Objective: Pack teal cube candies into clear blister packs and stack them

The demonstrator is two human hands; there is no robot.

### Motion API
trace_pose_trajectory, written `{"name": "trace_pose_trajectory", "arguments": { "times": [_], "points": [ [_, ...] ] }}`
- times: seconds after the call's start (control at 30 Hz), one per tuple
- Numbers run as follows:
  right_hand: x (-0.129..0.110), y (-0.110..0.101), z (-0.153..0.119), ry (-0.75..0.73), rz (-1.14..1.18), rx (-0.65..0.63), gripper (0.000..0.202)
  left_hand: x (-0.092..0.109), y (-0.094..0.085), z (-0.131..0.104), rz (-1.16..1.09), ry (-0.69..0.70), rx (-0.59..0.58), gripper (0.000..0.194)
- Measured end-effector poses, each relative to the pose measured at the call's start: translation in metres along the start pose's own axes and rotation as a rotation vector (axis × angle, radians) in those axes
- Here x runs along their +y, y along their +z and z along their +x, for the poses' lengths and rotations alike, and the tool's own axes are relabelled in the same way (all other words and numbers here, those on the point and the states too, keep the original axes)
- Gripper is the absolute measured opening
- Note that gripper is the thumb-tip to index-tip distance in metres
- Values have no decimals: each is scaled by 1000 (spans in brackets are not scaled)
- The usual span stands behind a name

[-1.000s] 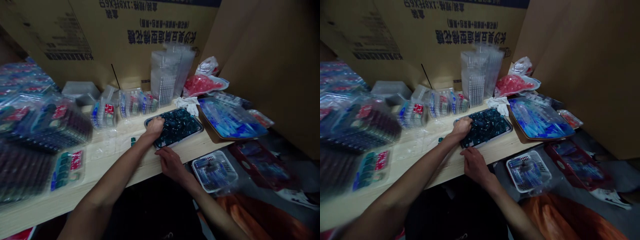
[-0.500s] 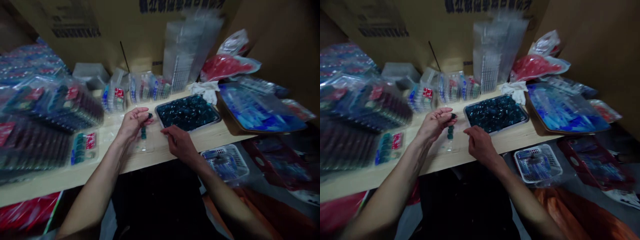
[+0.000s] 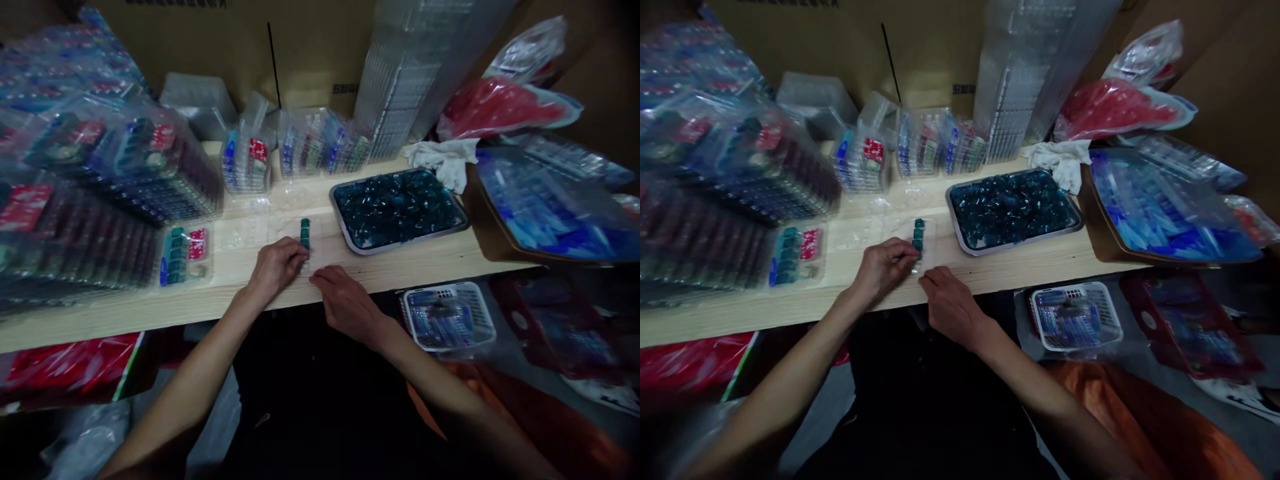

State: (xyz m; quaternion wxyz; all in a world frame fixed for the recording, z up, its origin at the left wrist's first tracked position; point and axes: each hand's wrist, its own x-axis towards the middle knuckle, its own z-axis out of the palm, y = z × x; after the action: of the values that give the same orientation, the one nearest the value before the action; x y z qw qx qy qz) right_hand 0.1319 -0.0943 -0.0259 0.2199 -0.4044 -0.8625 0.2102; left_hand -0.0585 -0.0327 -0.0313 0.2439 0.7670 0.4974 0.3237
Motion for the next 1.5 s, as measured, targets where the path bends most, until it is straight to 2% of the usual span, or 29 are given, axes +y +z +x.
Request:
{"name": "trace_pose_trajectory", "arguments": {
  "times": [0.1,0.27,0.37,0.43,0.47,0.53,0.6,0.7,0.8,0.87,0.93,1.07,1.17,1.23,1.37,1.5],
  "points": [
    [-1,0,0,14,0,7,40,-5,1,-4,76,105,-28,16],
    [0,-3,0,20,7,-9,35,-2,-1,-12,216,136,-6,18],
    [9,-6,-4,3,35,81,34,20,-3,0,267,124,88,19],
    [18,-7,-10,39,65,184,36,44,3,22,246,119,151,19],
    [22,-7,-13,66,77,231,37,57,11,36,219,131,140,20],
    [30,-9,-20,110,95,299,37,79,37,72,181,178,-4,21],
    [37,-13,-27,134,103,330,37,93,70,111,263,184,-140,23],
    [46,-22,-36,155,107,333,38,102,110,156,493,134,-198,29],
    [55,-29,-44,185,127,366,39,98,125,176,543,94,-252,35],
    [60,-33,-47,214,152,412,40,89,123,178,450,80,-248,34],
    [65,-37,-47,233,167,457,40,79,118,177,282,25,-187,37],
    [75,-54,-38,260,158,530,38,68,100,170,-300,-199,-48,38],
    [87,-70,-21,316,156,603,37,72,82,162,-754,-412,-65,25],
    [96,-76,-4,354,188,627,38,76,70,155,-950,-507,-116,19],
    [102,-76,34,404,308,566,36,79,55,135,-1106,-545,-134,17],
    [86,-70,58,404,361,547,11,74,43,113,-1072,-449,-61,19]
  ]
}}
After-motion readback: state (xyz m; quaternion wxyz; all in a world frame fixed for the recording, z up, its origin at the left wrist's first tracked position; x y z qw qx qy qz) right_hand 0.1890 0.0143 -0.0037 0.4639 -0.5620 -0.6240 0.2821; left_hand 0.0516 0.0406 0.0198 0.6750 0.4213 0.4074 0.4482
